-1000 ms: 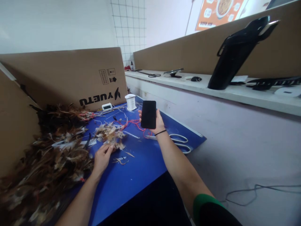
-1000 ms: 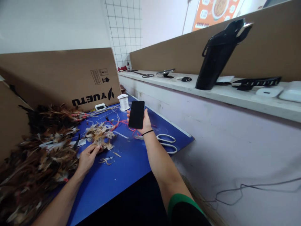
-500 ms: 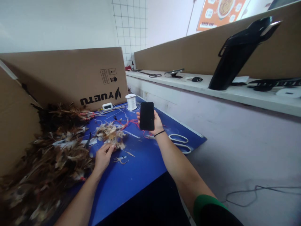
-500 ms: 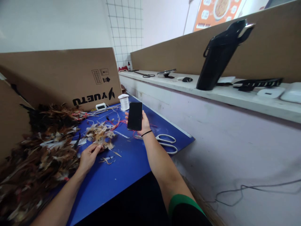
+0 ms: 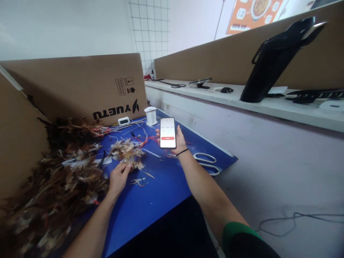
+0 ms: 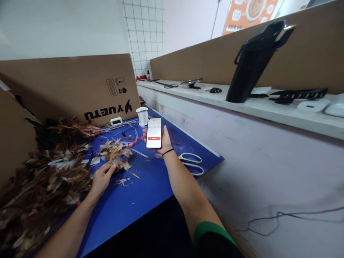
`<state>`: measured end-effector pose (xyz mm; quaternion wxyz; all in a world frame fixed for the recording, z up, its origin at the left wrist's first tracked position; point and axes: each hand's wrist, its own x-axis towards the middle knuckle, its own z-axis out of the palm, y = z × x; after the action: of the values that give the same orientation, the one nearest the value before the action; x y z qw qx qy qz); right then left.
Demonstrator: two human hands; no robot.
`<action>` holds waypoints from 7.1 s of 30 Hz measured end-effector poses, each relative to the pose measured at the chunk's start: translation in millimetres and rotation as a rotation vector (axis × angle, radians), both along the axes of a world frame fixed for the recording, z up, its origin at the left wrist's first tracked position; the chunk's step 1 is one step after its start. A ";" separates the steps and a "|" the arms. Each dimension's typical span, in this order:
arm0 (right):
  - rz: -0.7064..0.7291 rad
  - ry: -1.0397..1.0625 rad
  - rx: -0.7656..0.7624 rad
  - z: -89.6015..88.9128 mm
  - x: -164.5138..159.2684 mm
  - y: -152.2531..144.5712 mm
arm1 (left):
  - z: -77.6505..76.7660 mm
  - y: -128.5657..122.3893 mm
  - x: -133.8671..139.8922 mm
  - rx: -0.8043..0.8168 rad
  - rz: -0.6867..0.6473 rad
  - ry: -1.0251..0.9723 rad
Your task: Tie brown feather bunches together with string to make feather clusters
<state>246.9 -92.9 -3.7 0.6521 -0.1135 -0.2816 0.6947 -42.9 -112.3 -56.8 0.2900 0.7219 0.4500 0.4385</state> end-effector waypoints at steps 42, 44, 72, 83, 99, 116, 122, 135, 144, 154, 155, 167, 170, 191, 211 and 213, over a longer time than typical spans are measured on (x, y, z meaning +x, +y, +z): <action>-0.067 -0.025 0.000 -6.1 8.7 2.2 | 24.7 -13.8 -3.2 0.505 0.354 0.067; -0.080 -0.032 -0.001 -6.1 10.9 2.3 | 25.0 -14.5 -2.4 0.526 0.344 0.065; -0.186 -0.321 -0.385 -12.0 129.1 16.3 | 19.3 -13.2 1.8 0.553 0.283 0.062; -0.219 -0.453 -0.493 -26.6 171.6 21.1 | 17.6 -10.9 1.2 0.541 0.278 0.088; -0.381 -0.734 -0.721 -23.9 190.3 27.0 | 15.2 -9.5 0.3 0.509 0.266 0.085; -0.597 -0.986 -0.833 -20.5 199.7 36.4 | 15.6 -10.4 0.6 0.524 0.267 0.069; -0.638 -0.988 -0.858 -20.6 202.8 36.1 | 16.1 -11.1 0.9 0.512 0.266 0.053; -0.649 -0.870 -0.872 -15.7 192.0 26.8 | 21.2 -14.7 1.2 0.515 0.256 0.028; -0.660 -0.801 -0.884 -11.5 185.3 21.1 | 21.8 -13.5 2.3 0.545 0.252 0.001; -0.726 -0.795 -0.849 -2.3 172.8 3.3 | 23.4 -15.5 2.1 0.541 0.251 -0.016; -0.752 -0.804 -0.847 1.9 170.2 1.5 | 23.4 -15.5 2.1 0.543 0.252 -0.015; -0.880 -1.013 -0.175 72.4 44.9 -22.0 | 23.7 -15.1 2.7 0.588 0.260 0.005; -0.706 -1.220 0.172 65.8 -15.0 -32.5 | 23.3 -14.2 1.7 0.584 0.267 0.006; -0.424 -1.530 0.340 -24.5 -101.7 -9.8 | 30.8 -11.6 -11.6 0.381 0.379 -0.075; -0.239 -1.461 0.234 -30.1 -118.6 -16.9 | 22.6 -8.7 -7.4 0.251 0.267 -0.120; -0.205 -1.299 0.139 -29.8 -118.3 -15.2 | 20.3 -7.4 -6.9 0.218 0.272 -0.109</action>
<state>128.6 -108.1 -33.6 0.4184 -0.4931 -0.6497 0.3995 -49.8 -119.7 -36.4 0.1720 0.6568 0.4768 0.5584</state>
